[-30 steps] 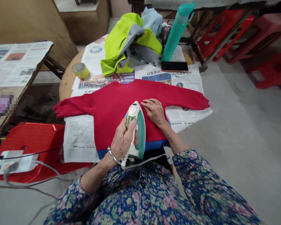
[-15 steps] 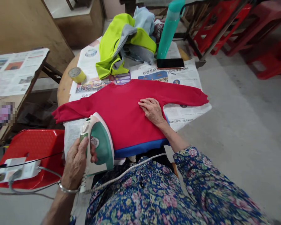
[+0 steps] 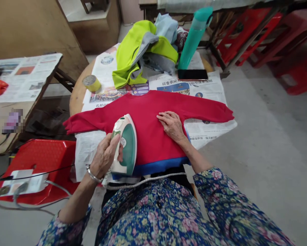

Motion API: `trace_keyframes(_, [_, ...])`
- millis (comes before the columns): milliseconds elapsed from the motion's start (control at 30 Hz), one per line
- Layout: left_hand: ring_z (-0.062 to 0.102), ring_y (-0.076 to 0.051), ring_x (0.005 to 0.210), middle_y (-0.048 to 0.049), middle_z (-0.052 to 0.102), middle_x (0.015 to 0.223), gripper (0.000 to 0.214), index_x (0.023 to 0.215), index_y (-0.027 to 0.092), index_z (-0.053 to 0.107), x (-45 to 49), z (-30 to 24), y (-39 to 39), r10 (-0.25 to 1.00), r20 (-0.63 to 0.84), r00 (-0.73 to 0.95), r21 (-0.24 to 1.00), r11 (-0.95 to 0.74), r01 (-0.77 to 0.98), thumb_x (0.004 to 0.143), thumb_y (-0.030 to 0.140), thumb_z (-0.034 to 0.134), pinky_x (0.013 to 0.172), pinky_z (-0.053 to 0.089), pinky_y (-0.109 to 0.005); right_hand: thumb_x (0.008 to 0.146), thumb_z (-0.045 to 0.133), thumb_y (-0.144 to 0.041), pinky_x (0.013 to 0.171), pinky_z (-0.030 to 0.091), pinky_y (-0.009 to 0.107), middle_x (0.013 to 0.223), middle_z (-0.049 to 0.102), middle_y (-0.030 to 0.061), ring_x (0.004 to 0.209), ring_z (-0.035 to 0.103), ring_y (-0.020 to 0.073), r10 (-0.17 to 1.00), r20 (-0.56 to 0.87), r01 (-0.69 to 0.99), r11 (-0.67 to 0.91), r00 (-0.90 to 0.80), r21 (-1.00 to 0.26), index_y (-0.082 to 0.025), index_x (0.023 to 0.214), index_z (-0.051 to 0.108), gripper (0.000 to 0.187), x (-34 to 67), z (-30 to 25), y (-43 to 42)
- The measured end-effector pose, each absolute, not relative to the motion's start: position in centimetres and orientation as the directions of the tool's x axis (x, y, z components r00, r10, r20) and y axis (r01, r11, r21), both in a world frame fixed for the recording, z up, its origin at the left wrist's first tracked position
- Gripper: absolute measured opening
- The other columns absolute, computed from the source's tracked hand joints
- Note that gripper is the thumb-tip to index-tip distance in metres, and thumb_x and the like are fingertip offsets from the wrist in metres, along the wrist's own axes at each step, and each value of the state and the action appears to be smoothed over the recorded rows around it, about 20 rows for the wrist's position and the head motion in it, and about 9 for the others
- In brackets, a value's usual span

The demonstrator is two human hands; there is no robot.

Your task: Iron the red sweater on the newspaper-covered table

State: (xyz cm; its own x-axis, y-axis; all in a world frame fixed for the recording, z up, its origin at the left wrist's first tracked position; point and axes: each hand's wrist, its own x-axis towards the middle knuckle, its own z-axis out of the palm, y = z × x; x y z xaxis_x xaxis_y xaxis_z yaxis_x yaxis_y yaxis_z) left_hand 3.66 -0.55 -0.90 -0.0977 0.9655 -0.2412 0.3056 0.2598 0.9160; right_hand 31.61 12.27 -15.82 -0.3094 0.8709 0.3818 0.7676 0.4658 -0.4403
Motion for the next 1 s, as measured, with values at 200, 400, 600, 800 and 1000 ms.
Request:
trace_keyframes(200, [0.048,-0.01,0.039,0.006,0.053,0.056,0.038,0.078,0.025,0.052,3.2,-1.2,5.7,0.931,-0.264,-0.252,0.948,0.299,0.112,0.099,0.051,0.07,0.04,0.042,-0.022,0.112,0.056,-0.026,0.114,0.051,0.056,0.14,0.082,0.0061,0.131,0.068,0.0317,0.867,0.388,0.779,0.467,-0.312,-0.418,-0.032,0.129,0.086,0.035,31.5,-15.6,12.2])
trace_keyframes(400, [0.048,-0.011,0.041,0.0055,0.053,0.058,0.042,0.079,0.027,0.05,2.0,-0.7,8.6,0.889,-0.263,-0.376,0.954,0.299,0.039,0.093,0.055,0.078,0.041,0.048,-0.025,0.111,0.057,-0.025,0.115,0.049,0.055,0.139,0.082,0.008,0.132,0.068,0.0315,0.874,0.385,0.786,0.452,-0.295,-0.423,-0.03,0.129,0.086,0.034,31.2,-15.9,12.0])
trace_keyframes(600, [0.051,-0.011,0.042,0.0066,0.054,0.06,0.043,0.084,0.027,0.048,1.9,-0.9,5.4,0.891,-0.217,-0.4,0.963,0.262,0.061,0.091,0.06,0.074,0.041,0.047,-0.024,0.11,0.056,-0.022,0.112,0.052,0.054,0.138,0.083,0.0065,0.13,0.069,0.0307,0.863,0.411,0.773,0.468,-0.295,-0.428,-0.033,0.128,0.086,0.036,31.1,-15.8,11.8])
trace_keyframes(800, [0.051,-0.013,0.039,0.0062,0.055,0.056,0.042,0.079,0.027,0.051,3.2,-0.8,2.7,0.947,-0.205,-0.249,0.957,0.248,0.153,0.09,0.061,0.072,0.041,0.045,-0.026,0.112,0.056,-0.024,0.112,0.053,0.052,0.137,0.083,0.0071,0.13,0.07,0.0298,0.862,0.399,0.782,0.472,-0.312,-0.407,-0.032,0.129,0.085,0.035,31.4,-15.5,11.7])
trace_keyframes(1000, [0.052,-0.013,0.04,0.0045,0.053,0.049,0.047,0.07,0.025,0.053,4.9,-1.6,4.2,0.981,-0.184,-0.058,0.952,0.193,0.24,0.096,0.062,0.065,0.045,0.046,-0.025,0.112,0.055,-0.023,0.111,0.053,0.051,0.137,0.083,0.0069,0.129,0.069,0.0297,0.857,0.403,0.785,0.478,-0.321,-0.393,-0.031,0.13,0.085,0.036,31.5,-15.7,11.5])
